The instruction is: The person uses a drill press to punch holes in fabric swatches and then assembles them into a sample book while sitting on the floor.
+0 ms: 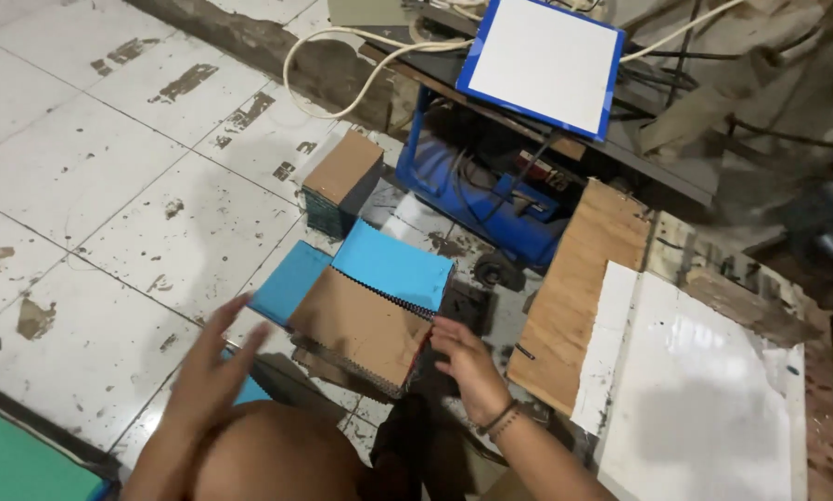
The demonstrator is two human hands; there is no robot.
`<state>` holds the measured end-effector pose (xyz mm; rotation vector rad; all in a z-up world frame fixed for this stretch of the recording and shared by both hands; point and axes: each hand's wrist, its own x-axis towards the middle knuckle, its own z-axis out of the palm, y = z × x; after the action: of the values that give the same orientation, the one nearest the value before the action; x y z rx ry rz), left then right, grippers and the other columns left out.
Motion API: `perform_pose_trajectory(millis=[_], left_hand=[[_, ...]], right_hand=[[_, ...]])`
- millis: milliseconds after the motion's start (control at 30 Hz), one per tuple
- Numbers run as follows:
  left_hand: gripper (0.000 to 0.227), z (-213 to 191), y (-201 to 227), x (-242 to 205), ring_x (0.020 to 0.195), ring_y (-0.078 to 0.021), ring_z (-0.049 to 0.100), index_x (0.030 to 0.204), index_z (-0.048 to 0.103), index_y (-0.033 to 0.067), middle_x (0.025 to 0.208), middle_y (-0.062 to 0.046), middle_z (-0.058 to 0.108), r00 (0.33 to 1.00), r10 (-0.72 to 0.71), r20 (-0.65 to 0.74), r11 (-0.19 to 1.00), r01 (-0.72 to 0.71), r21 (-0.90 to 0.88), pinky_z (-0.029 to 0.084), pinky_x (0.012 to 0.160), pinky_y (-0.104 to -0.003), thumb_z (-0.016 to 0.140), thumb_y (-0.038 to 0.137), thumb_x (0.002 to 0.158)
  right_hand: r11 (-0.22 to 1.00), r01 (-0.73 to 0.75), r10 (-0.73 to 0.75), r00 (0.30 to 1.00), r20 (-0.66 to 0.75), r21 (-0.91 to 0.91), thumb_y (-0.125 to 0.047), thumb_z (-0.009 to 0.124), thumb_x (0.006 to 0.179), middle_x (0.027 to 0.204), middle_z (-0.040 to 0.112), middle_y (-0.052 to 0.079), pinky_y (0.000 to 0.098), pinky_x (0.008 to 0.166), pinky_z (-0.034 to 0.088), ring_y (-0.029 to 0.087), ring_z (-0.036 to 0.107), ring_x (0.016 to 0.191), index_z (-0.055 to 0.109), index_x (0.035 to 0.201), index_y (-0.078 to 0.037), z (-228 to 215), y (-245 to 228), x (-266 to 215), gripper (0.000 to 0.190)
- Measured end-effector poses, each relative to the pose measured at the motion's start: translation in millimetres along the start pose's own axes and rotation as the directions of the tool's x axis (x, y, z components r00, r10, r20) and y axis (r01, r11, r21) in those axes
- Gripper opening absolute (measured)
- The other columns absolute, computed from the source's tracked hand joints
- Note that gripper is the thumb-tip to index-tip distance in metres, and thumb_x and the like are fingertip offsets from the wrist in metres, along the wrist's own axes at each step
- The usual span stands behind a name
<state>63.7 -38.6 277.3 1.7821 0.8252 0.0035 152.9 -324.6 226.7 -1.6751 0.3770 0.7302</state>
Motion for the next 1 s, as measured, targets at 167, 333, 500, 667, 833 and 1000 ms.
perform_pose_trajectory(millis=[167, 333, 500, 667, 833, 1000], left_hand=[[0.055, 57.6, 27.8, 46.2, 0.126, -0.0234, 0.062, 0.146, 0.050, 0.0336, 0.154, 0.006, 0.050, 0.927, 0.009, 0.374, 0.749, -0.254, 0.611, 0.059, 0.089, -0.047, 0.049, 0.039, 0.092], [0.060, 97.4, -54.7, 107.1, 0.115, -0.0414, 0.053, 0.146, 0.044, 0.0195, 0.131, -0.015, 0.046, 0.898, 0.060, 0.436, 0.390, -0.423, 0.818, 0.062, 0.081, -0.052, 0.054, -0.002, 0.091], [0.039, 95.3, -83.5, 124.9, 0.113, -0.0473, 0.059, 0.130, 0.055, 0.0160, 0.123, -0.017, 0.051, 0.875, 0.198, 0.443, 0.402, -0.484, 0.777, 0.061, 0.085, -0.055, 0.062, 0.014, 0.091], [0.037, 96.1, -92.8, 135.2, 0.114, -0.0483, 0.063, 0.122, 0.063, 0.0134, 0.118, -0.018, 0.056, 0.841, 0.329, 0.429, 0.384, -0.534, 0.753, 0.061, 0.087, -0.057, 0.069, 0.033, 0.091], [0.040, 89.2, -89.0, 128.2, 0.118, -0.0504, 0.061, 0.122, 0.061, 0.0158, 0.119, -0.016, 0.054, 0.824, 0.336, 0.456, 0.392, -0.562, 0.728, 0.061, 0.088, -0.059, 0.075, 0.032, 0.087], [0.060, 83.8, -85.4, 121.0, 0.119, -0.0497, 0.061, 0.131, 0.059, 0.0181, 0.125, -0.017, 0.054, 0.851, 0.349, 0.391, 0.443, -0.518, 0.732, 0.058, 0.091, -0.061, 0.082, 0.040, 0.080]], right_hand=[[0.971, -0.182, 0.196, 0.977, -0.080, 0.158, -0.016, 0.052, 0.095, 0.139, 0.065, 0.008, 0.0395, 0.109, 0.047, 0.023, 0.058, 0.130, 0.061, 0.141, -0.012, 2.3, 29.5, 17.0, 0.047], [0.952, -0.199, 0.210, 0.977, -0.022, 0.234, -0.012, 0.045, 0.097, 0.113, 0.073, 0.007, 0.0333, 0.086, 0.049, 0.017, 0.066, 0.097, 0.067, 0.135, -0.007, 7.5, 50.6, 34.5, 0.044], [0.937, -0.189, 0.203, 0.979, -0.016, 0.292, -0.027, 0.063, 0.093, 0.099, 0.069, 0.003, 0.0332, 0.078, 0.048, 0.017, 0.066, 0.086, 0.067, 0.120, -0.011, 12.2, 80.4, 71.3, 0.032], [0.964, -0.123, 0.138, 0.989, -0.051, 0.235, -0.041, 0.077, 0.083, 0.119, 0.060, 0.009, 0.0379, 0.086, 0.047, 0.021, 0.059, 0.104, 0.058, 0.136, -0.007, 29.8, 32.2, 22.7, 0.066], [0.999, 0.026, -0.018, 0.983, -0.182, 0.046, -0.052, 0.091, 0.072, 0.132, 0.063, 0.015, 0.0445, 0.101, 0.052, 0.029, 0.061, 0.127, 0.053, 0.140, -0.006, 45.9, 41.9, 38.3, 0.090], [0.982, 0.175, -0.185, 0.966, -0.182, -0.071, -0.035, 0.082, 0.076, 0.096, 0.076, 0.011, 0.0369, 0.081, 0.055, 0.023, 0.072, 0.100, 0.073, 0.105, -0.005, 58.4, 34.5, 51.3, 0.043]])
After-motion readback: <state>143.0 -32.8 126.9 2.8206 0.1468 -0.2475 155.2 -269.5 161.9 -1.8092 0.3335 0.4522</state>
